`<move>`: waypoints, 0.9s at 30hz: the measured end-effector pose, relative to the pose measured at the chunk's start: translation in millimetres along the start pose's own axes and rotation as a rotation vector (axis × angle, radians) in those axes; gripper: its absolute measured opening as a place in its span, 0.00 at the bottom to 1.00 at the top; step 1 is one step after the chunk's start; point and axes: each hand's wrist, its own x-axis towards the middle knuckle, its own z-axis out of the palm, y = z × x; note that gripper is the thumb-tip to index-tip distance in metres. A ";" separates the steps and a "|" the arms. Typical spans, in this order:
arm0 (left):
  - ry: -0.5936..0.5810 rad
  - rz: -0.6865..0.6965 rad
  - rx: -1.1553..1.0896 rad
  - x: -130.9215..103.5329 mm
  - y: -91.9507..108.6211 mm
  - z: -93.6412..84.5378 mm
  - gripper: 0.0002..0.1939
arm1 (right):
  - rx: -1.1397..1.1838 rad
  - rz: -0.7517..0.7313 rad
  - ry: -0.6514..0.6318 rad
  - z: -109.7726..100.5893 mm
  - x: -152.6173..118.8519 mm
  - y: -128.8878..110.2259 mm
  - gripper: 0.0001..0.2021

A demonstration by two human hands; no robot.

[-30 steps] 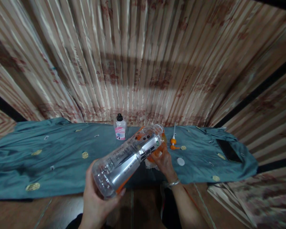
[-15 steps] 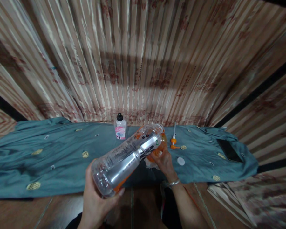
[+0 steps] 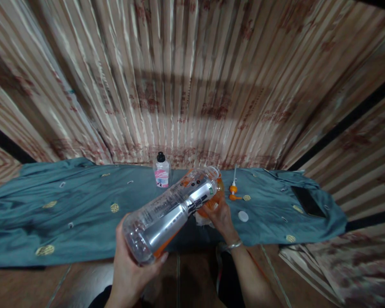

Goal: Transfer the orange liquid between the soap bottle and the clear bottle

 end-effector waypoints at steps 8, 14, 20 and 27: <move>-0.001 -0.004 -0.017 -0.1 1.3 -0.4 0.52 | -0.076 0.026 -0.014 -3.1 1.3 -5.0 0.35; -0.006 0.003 0.008 -0.5 -0.4 -1.0 0.52 | -0.063 0.032 -0.012 -2.7 -0.4 -8.9 0.33; -0.012 0.001 0.024 -0.3 1.2 -0.6 0.52 | -0.057 0.042 -0.015 -2.5 0.1 -9.7 0.33; -0.007 -0.004 0.008 -0.8 2.8 0.1 0.51 | -0.055 0.040 0.001 -3.0 0.1 -9.9 0.36</move>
